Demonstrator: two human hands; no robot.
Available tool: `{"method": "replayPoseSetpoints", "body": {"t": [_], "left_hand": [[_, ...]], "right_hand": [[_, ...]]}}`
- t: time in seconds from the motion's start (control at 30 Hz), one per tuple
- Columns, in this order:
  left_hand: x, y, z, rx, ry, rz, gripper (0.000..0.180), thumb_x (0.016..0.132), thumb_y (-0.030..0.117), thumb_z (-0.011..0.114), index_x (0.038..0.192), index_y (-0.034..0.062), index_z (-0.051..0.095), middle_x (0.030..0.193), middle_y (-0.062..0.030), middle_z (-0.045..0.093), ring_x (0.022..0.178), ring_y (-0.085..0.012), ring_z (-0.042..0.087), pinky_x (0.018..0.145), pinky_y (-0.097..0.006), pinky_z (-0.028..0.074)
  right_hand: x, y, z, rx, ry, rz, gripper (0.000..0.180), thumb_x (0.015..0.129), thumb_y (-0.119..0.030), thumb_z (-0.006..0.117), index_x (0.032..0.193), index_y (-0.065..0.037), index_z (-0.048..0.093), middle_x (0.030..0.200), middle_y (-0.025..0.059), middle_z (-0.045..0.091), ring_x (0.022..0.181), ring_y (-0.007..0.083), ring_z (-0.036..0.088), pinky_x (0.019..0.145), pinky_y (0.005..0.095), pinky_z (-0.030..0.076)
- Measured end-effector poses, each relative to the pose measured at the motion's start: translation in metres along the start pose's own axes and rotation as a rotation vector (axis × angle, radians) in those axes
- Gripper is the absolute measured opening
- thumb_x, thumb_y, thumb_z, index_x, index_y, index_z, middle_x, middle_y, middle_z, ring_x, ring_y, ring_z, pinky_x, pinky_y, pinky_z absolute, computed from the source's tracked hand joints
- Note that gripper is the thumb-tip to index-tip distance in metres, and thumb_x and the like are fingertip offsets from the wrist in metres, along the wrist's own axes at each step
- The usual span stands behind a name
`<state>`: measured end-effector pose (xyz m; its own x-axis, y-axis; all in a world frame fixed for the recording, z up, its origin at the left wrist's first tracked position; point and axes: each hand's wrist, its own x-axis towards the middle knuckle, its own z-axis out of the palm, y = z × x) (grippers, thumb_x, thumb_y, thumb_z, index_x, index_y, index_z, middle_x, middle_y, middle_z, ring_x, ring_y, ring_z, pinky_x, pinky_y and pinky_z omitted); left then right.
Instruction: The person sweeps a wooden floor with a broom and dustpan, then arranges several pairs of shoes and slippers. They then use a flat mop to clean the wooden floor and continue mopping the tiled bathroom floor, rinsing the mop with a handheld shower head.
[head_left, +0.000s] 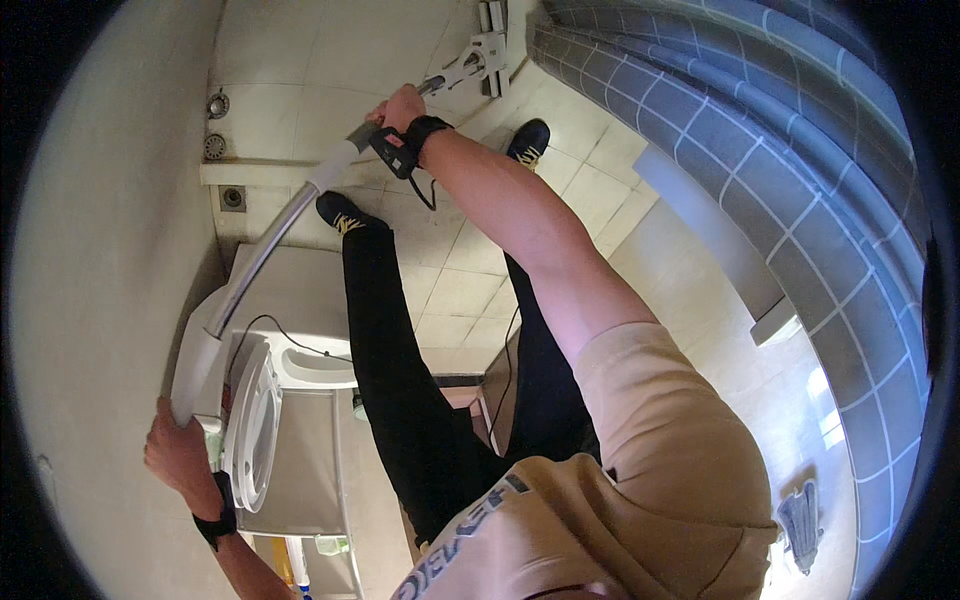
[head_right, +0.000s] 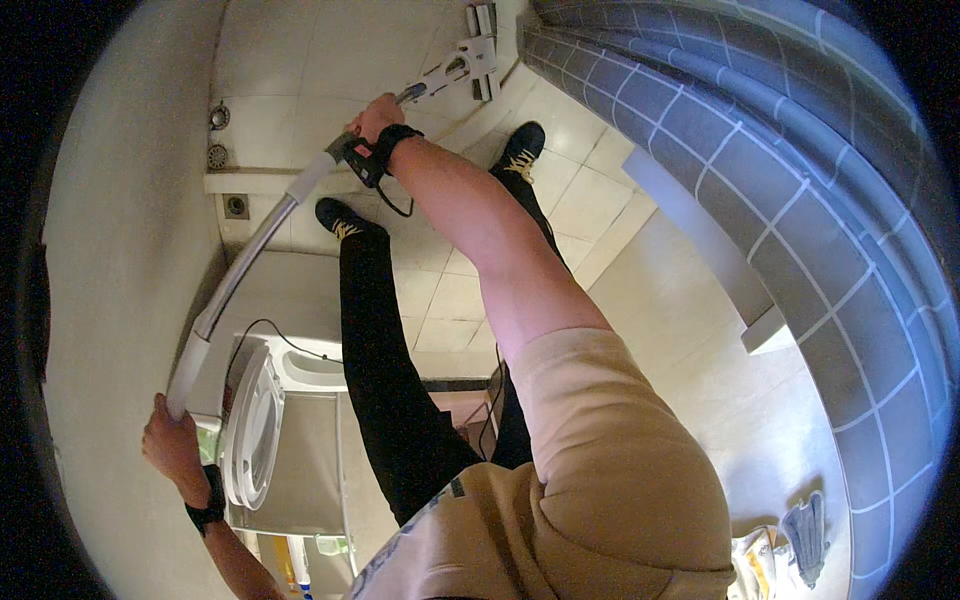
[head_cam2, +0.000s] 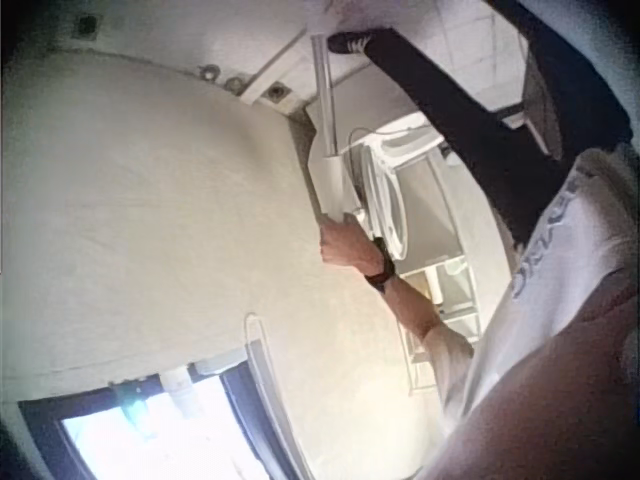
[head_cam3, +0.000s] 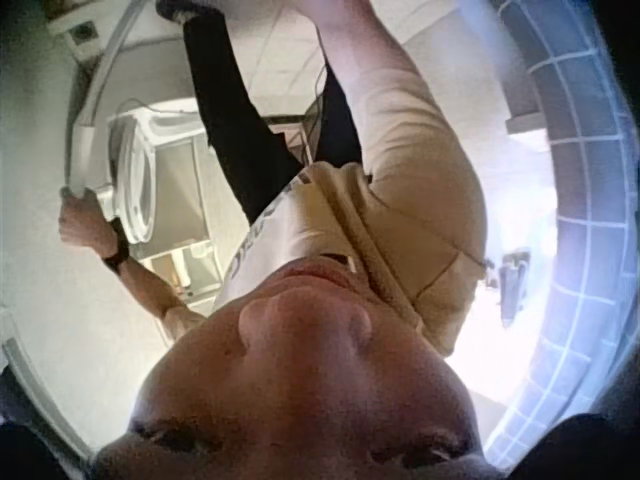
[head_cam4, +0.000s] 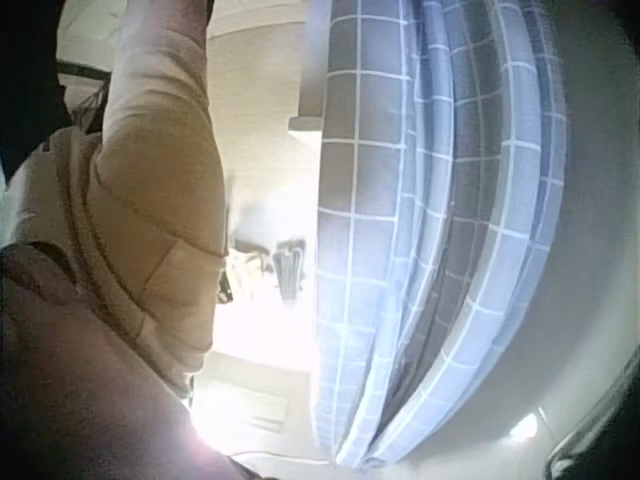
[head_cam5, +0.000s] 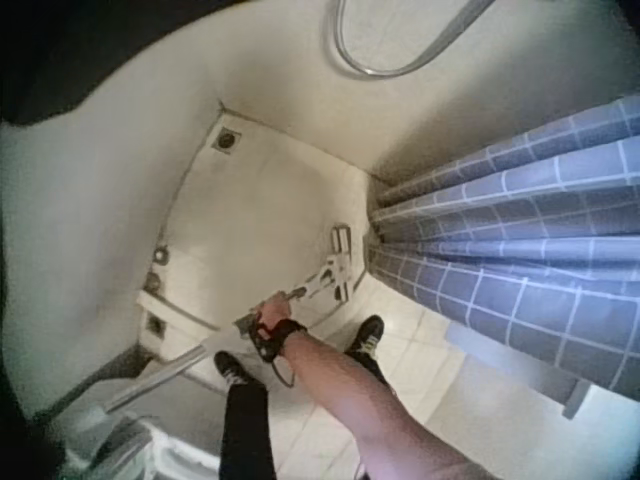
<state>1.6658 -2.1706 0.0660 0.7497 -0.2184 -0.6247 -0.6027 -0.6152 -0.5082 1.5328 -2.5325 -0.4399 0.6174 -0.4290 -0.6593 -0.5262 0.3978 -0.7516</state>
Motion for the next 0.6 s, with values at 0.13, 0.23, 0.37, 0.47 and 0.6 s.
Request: {"method": "replayPoseSetpoints", "body": {"t": [0.13, 0.23, 0.37, 0.47, 0.6], "left_hand": [[-0.063, 0.007, 0.037, -0.292, -0.056, 0.159, 0.030, 0.071, 0.015, 0.076, 0.099, 0.0075, 0.067, 0.071, -0.0167, 0.068, 0.064, -0.0411, 0.066, 0.058, -0.048, 0.053], [-0.137, -0.007, 0.056, -0.722, -0.365, 0.034, 0.029, 0.074, 0.008, 0.073, 0.100, 0.0021, 0.061, 0.067, -0.0259, 0.061, 0.068, -0.0474, 0.065, 0.058, -0.051, 0.050], [-0.184, -0.043, 0.061, -0.591, -0.375, 0.010, 0.027, 0.074, 0.008, 0.073, 0.096, -0.0013, 0.060, 0.069, -0.0275, 0.061, 0.068, -0.0495, 0.062, 0.060, -0.053, 0.048], [-0.182, -0.030, 0.054, -0.523, -0.390, -0.060, 0.023, 0.075, 0.011, 0.074, 0.090, 0.0009, 0.061, 0.059, -0.0223, 0.057, 0.059, -0.0470, 0.061, 0.055, -0.052, 0.047], [-0.155, 0.084, 0.053, -0.867, -0.319, -0.064, 0.019, 0.081, 0.015, 0.074, 0.089, 0.0030, 0.062, 0.058, -0.0213, 0.057, 0.056, -0.0436, 0.062, 0.051, -0.047, 0.048]], "right_hand": [[-0.056, -0.002, 0.030, 0.840, 0.268, 0.560, 0.050, 0.098, -0.052, 0.057, 0.071, -0.012, 0.043, 0.056, 0.0014, 0.042, 0.047, 0.0231, 0.045, 0.047, 0.0384, 0.041], [-0.118, -0.014, 0.067, 0.991, 0.359, 0.709, 0.052, 0.096, -0.063, 0.058, 0.078, -0.015, 0.045, 0.055, -0.0006, 0.040, 0.044, 0.0162, 0.040, 0.041, 0.0349, 0.037], [-0.178, -0.023, 0.121, 1.185, 0.260, 0.850, 0.057, 0.095, -0.070, 0.052, 0.077, -0.016, 0.045, 0.056, 0.0000, 0.041, 0.043, 0.0175, 0.043, 0.043, 0.0387, 0.042], [-0.182, -0.016, 0.121, 1.102, 0.271, 0.883, 0.063, 0.095, -0.074, 0.045, 0.074, -0.014, 0.045, 0.053, 0.0023, 0.040, 0.042, 0.0210, 0.044, 0.043, 0.0415, 0.045], [-0.113, -0.005, 0.025, 0.677, 0.262, 0.551, 0.072, 0.096, -0.077, 0.035, 0.065, -0.012, 0.044, 0.049, 0.0068, 0.040, 0.040, 0.0269, 0.044, 0.044, 0.0481, 0.046]]}}
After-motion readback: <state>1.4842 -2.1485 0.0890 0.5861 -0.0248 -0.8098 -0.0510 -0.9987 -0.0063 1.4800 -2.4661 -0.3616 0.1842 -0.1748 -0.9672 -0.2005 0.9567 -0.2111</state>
